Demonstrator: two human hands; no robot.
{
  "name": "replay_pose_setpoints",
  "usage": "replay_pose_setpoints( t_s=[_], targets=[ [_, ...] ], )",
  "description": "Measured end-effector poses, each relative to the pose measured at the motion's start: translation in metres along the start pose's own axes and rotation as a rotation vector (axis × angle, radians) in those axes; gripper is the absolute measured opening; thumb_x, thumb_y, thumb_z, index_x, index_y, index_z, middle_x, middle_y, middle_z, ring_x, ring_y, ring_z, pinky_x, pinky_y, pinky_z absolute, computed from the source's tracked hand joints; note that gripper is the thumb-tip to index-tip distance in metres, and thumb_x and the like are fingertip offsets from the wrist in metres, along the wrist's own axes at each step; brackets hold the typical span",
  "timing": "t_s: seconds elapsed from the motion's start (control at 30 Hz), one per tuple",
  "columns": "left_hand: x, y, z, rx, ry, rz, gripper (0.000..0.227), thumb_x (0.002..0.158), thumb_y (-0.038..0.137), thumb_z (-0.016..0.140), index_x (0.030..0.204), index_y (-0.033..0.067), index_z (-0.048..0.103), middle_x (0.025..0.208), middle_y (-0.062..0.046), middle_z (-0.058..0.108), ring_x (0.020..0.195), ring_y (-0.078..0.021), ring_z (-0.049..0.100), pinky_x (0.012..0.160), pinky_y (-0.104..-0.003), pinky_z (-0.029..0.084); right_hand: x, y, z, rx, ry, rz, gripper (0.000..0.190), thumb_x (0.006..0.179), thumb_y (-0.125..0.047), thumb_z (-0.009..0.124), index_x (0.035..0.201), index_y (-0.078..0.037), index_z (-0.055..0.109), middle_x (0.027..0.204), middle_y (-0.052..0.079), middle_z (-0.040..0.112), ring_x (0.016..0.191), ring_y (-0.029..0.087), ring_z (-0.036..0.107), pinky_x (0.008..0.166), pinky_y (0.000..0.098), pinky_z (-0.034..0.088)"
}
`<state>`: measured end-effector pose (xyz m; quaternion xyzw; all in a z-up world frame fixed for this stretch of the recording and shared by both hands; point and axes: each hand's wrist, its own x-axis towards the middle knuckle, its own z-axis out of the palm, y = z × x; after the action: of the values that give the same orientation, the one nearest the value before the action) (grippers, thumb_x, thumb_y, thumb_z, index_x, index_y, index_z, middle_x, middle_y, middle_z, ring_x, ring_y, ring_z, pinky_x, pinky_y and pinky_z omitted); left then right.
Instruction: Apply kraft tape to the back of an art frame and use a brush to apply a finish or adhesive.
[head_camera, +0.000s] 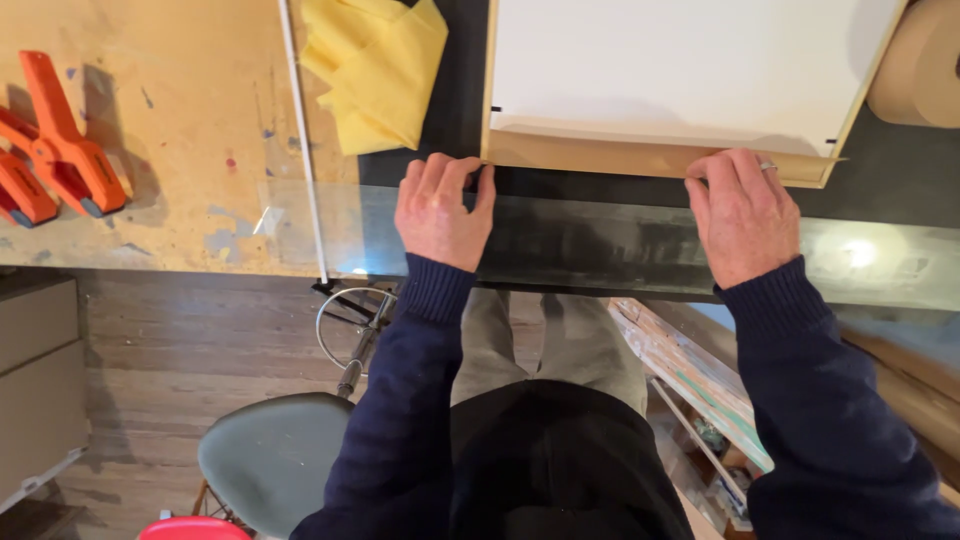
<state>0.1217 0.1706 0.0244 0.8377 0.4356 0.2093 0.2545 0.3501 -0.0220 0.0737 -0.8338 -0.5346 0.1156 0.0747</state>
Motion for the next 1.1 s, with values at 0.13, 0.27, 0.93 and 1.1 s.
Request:
replay_pose_setpoints(
  t_s=[0.13,0.27,0.93,1.1],
  targets=[
    [0.000,-0.002,0.000,-0.023,0.018,-0.023,0.012,0.086,0.016,0.083,0.090,0.0116,0.072,0.085,-0.001,0.064,0.085,-0.0252,0.060,0.075,-0.039,0.048,0.011,-0.024,0.007,-0.014,0.003,-0.036,0.016,0.098,-0.006,0.076,0.107,-0.008,0.063,0.108,0.009,0.060,0.106,0.032,0.063,0.090,0.0420,0.053],
    [-0.001,-0.008,0.000,-0.056,0.017,-0.015,0.011,0.086,0.016,0.081,0.090,0.0113,0.071,0.086,-0.002,0.063,0.086,-0.0259,0.060,0.075,-0.040,0.048,0.027,-0.055,0.014,0.015,-0.002,-0.063,0.015,0.098,-0.006,0.075,0.106,-0.008,0.063,0.107,0.009,0.060,0.105,0.032,0.063,0.089,0.0425,0.053],
    [-0.004,-0.019,0.006,-0.080,0.014,0.010,0.010,0.084,0.012,0.077,0.089,0.0110,0.068,0.084,-0.002,0.058,0.084,-0.0250,0.057,0.074,-0.039,0.045,0.080,-0.153,0.045,0.102,-0.030,-0.172,0.013,0.095,-0.005,0.073,0.106,-0.006,0.066,0.105,0.010,0.060,0.105,0.033,0.062,0.086,0.0429,0.053],
    [-0.001,-0.019,0.003,-0.099,0.049,0.021,0.011,0.085,0.014,0.077,0.085,0.0124,0.067,0.083,-0.002,0.058,0.085,-0.0252,0.057,0.074,-0.040,0.045,0.077,-0.142,0.032,0.131,-0.064,-0.146,0.010,0.096,-0.008,0.073,0.103,-0.007,0.066,0.104,0.010,0.062,0.100,0.033,0.063,0.083,0.0450,0.052]
  ],
)
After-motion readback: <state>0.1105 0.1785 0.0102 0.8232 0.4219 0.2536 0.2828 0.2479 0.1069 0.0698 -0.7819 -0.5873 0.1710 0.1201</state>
